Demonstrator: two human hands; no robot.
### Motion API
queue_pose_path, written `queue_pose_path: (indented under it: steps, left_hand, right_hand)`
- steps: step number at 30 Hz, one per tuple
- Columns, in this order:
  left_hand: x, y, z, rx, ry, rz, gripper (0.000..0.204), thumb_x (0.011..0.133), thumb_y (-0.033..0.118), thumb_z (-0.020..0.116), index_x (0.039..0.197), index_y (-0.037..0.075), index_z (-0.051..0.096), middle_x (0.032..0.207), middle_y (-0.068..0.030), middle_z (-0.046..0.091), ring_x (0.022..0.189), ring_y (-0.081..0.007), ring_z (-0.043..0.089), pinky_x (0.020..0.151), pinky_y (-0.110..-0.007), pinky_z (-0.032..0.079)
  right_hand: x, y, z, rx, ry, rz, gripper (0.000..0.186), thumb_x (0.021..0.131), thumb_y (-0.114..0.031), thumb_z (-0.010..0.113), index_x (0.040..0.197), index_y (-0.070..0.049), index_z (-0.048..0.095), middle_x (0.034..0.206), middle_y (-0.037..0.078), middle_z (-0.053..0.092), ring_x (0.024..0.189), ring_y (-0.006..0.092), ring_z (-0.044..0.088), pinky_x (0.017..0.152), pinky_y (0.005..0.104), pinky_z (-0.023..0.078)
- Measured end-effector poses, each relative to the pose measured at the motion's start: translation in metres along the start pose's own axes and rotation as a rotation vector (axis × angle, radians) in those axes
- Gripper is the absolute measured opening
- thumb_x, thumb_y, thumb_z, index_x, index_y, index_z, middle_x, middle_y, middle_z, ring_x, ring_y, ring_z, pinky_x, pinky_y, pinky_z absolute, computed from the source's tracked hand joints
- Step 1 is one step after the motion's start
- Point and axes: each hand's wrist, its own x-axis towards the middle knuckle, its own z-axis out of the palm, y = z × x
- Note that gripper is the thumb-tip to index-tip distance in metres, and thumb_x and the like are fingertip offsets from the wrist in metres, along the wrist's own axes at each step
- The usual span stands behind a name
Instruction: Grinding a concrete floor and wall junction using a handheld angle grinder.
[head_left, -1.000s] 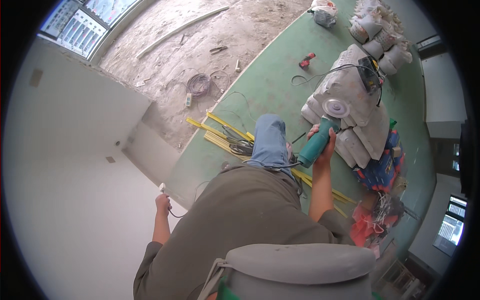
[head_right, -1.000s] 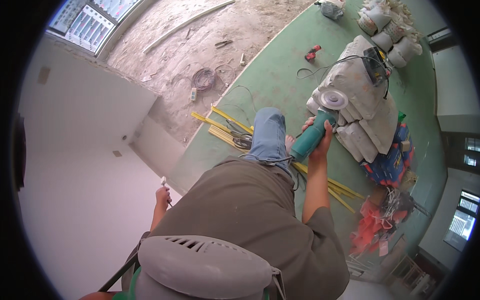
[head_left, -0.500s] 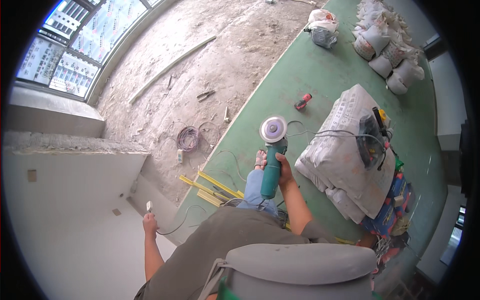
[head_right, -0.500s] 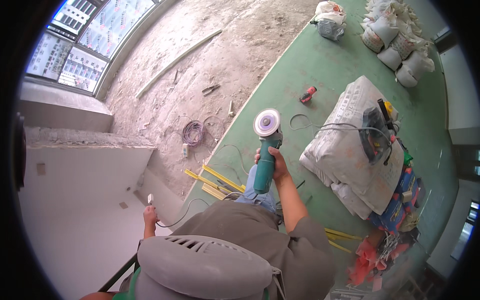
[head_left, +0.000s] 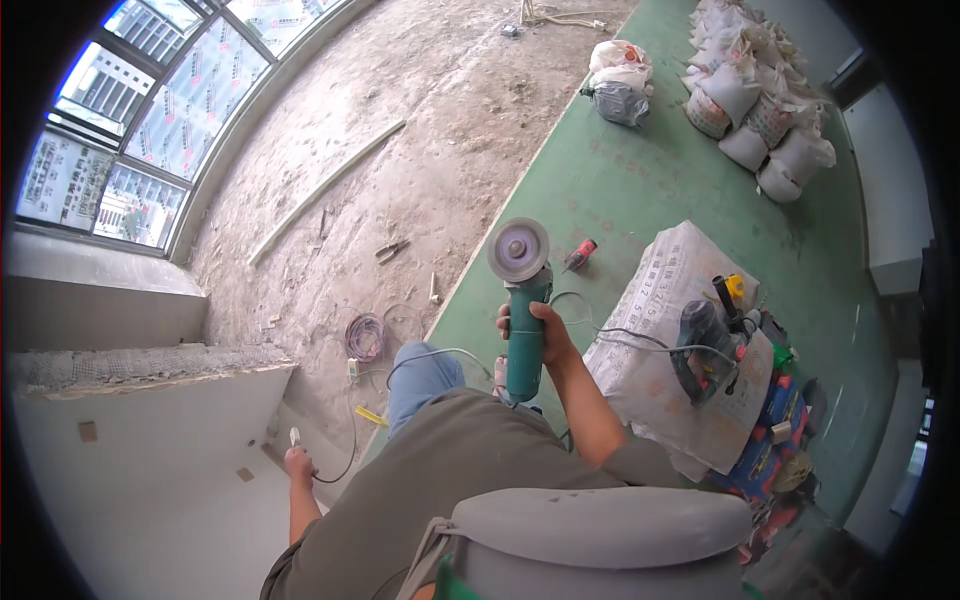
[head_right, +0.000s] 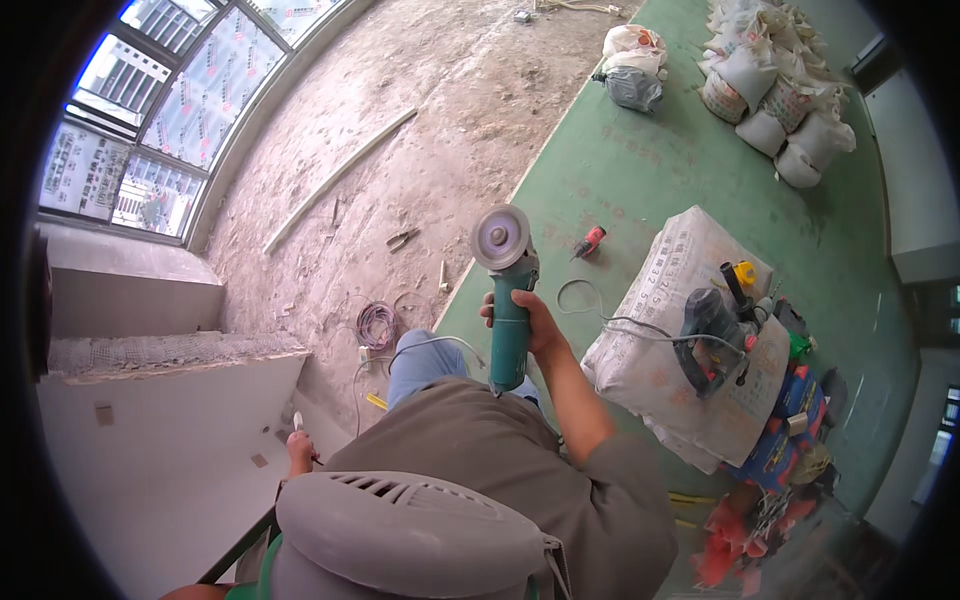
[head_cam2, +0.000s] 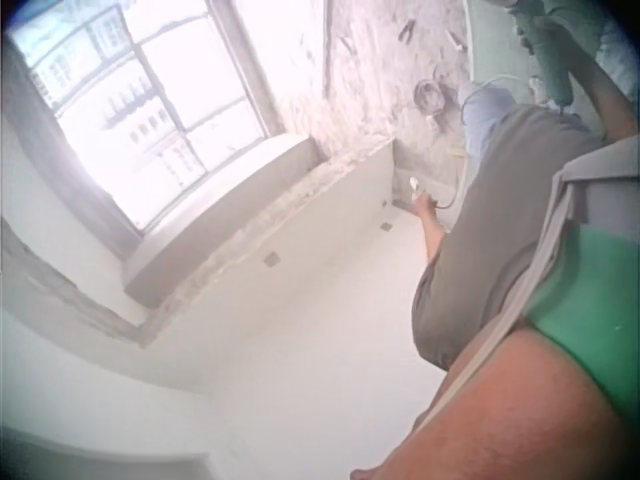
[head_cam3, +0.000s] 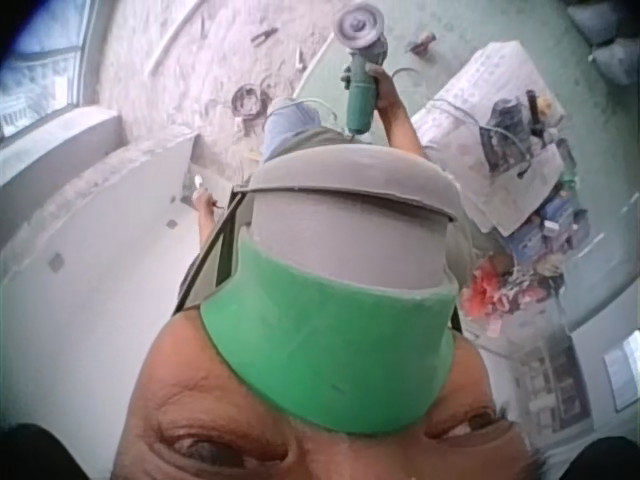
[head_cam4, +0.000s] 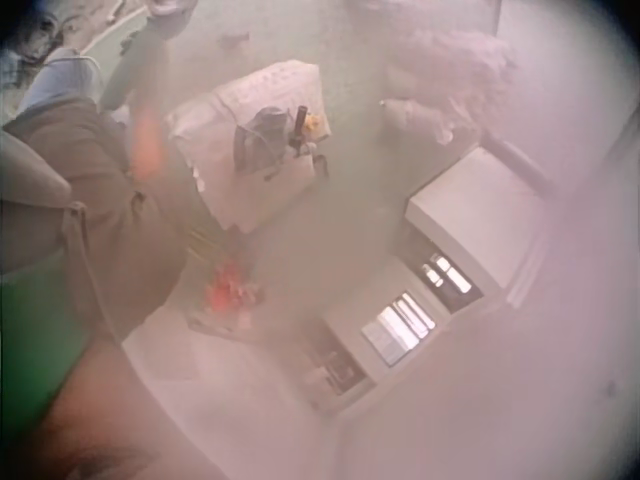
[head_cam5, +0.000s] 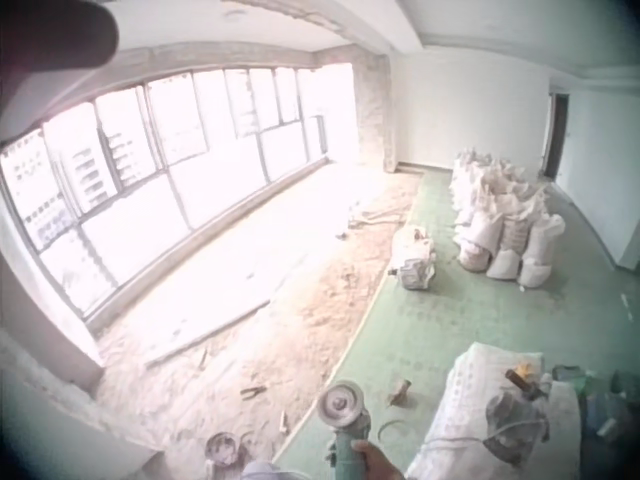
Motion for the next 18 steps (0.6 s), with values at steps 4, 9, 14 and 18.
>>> queue_pose_path:
  steps: [4,9,14,18]
  left_hand:
    - [0.022,0.034,0.058,-0.005,-0.13,-0.12,0.017,0.091,0.017,0.046,0.098,0.004,0.054,0.058,-0.0025,0.043,0.041,-0.0146,0.04,0.04,-0.033,0.042]
    - [0.082,0.085,0.146,0.001,-0.314,-0.184,0.019,0.093,0.02,0.048,0.099,0.003,0.055,0.06,-0.0037,0.045,0.041,-0.0157,0.042,0.04,-0.033,0.043]
    - [0.145,0.188,0.247,0.097,-0.49,-0.005,0.021,0.094,0.022,0.05,0.098,0.003,0.055,0.063,-0.0044,0.047,0.043,-0.0164,0.046,0.04,-0.033,0.044]
    - [0.174,0.3,0.311,0.142,-0.552,0.303,0.028,0.094,0.028,0.049,0.1,0.003,0.06,0.062,-0.0034,0.049,0.05,-0.014,0.051,0.042,-0.031,0.044]
  right_hand:
    - [0.014,-0.043,-0.013,0.053,0.074,-0.148,0.053,0.082,-0.033,0.07,0.119,-0.001,0.049,0.101,0.013,0.06,0.085,0.0235,0.065,0.08,0.0394,0.057]
    - [0.034,-0.097,-0.02,-0.003,0.165,-0.314,0.054,0.083,-0.032,0.068,0.122,-0.002,0.046,0.103,0.015,0.058,0.087,0.0251,0.064,0.08,0.0416,0.056]
    - [0.055,-0.147,-0.022,0.047,0.252,-0.423,0.052,0.086,-0.035,0.066,0.121,-0.002,0.047,0.105,0.013,0.056,0.089,0.0237,0.062,0.082,0.0407,0.054]
    - [0.087,-0.17,-0.012,0.09,0.199,-0.473,0.05,0.089,-0.034,0.062,0.122,-0.001,0.045,0.105,0.012,0.053,0.091,0.0221,0.06,0.083,0.0395,0.053]
